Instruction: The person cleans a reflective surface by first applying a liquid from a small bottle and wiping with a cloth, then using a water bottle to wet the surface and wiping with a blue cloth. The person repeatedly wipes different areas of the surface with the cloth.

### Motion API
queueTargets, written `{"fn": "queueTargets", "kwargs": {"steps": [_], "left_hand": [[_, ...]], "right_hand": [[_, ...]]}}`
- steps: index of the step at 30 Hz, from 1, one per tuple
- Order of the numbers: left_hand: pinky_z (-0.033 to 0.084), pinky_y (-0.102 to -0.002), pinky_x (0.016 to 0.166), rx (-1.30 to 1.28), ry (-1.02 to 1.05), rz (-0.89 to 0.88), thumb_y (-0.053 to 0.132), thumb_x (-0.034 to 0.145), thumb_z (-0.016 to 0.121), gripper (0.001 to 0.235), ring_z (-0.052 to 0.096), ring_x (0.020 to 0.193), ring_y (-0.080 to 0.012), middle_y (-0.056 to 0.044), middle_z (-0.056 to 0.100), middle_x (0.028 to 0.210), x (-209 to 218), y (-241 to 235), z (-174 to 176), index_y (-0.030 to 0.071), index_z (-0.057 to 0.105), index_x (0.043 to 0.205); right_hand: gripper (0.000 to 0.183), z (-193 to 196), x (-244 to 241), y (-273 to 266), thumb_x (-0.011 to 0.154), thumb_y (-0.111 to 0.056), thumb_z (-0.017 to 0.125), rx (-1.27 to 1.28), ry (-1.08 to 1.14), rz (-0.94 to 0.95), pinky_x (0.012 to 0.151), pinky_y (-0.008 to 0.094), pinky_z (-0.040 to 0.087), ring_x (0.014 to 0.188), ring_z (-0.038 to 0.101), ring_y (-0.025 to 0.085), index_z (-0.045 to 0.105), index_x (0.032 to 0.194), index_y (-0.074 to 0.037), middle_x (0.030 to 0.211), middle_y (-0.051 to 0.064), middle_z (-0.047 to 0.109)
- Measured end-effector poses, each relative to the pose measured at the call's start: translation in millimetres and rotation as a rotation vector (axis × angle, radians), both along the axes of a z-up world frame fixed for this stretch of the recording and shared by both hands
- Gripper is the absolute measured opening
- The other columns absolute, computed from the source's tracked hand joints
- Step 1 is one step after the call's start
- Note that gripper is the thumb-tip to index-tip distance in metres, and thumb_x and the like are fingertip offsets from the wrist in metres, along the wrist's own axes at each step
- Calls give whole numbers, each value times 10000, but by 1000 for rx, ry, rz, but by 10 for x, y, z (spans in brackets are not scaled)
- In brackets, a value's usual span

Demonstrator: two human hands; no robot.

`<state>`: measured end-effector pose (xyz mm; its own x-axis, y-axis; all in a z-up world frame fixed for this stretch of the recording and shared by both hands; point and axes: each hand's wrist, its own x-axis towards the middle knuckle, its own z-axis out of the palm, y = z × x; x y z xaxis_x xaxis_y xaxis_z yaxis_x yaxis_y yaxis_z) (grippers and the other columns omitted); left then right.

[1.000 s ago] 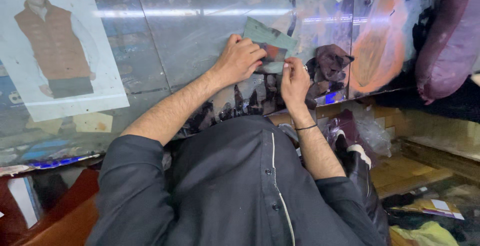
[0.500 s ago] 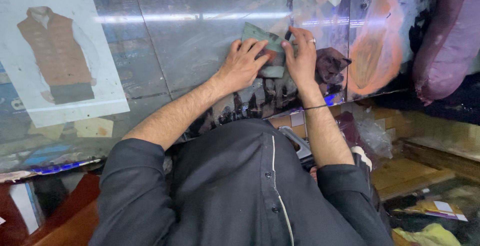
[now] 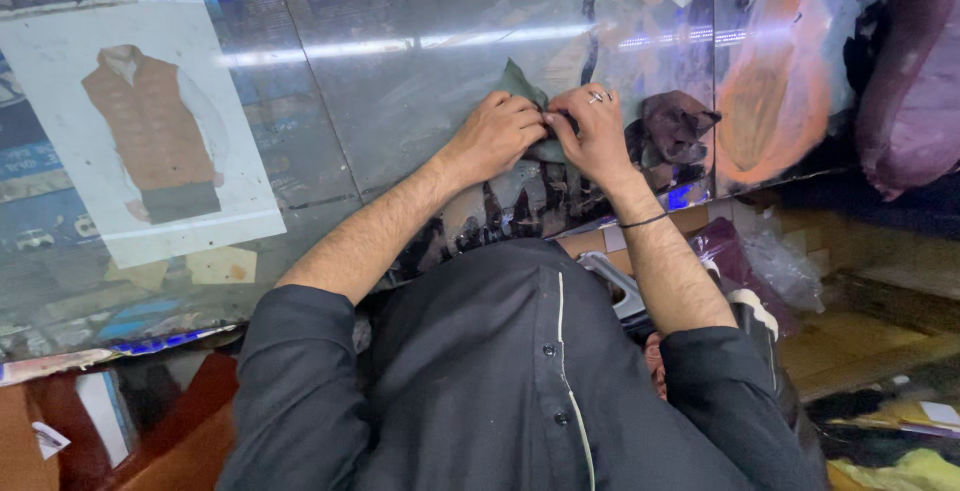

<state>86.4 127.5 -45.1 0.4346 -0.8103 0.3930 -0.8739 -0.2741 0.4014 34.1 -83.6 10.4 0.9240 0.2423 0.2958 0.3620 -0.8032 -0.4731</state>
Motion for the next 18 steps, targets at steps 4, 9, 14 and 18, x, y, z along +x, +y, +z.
{"fn": "queueTargets", "kwargs": {"steps": [4,9,14,18], "left_hand": [[441,-403,1011,111,270,117,282,870,838,501,524,1210,-281,-119,515,1351,78,2,194,63,649,1279],[400,-472,952,-19,-200,73,338,564,844,643,513,1162,-309,-89,564,1284,238,-34,485,147,728,1167],[378,-489,1077,124,15,-152,348,847,800,311,501,1223,-266,-39,608,1218,339,85,421,113,744,1044],[405,-466,1129,-12,-229,-183,311,933,741,245,522,1299,-269,-43,623,1263,331,177,161,81,727,1016]], "right_hand": [[153,124,-117,-41,839,-127,820,-210,-123,125,955,430,398,1073,591,244,738,960,-169,1060,-36,690],[189,154,-145,-166,792,-173,835,-282,-160,218,1000,475,405,1078,590,243,755,963,-191,1012,-38,640],[216,56,-246,-202,869,-122,789,-233,-24,224,1045,431,457,1158,579,272,754,1079,-161,1106,8,638],[416,48,-388,-237,872,-270,806,-150,43,249,1045,475,448,1193,546,345,695,1226,-81,1248,126,610]]}}
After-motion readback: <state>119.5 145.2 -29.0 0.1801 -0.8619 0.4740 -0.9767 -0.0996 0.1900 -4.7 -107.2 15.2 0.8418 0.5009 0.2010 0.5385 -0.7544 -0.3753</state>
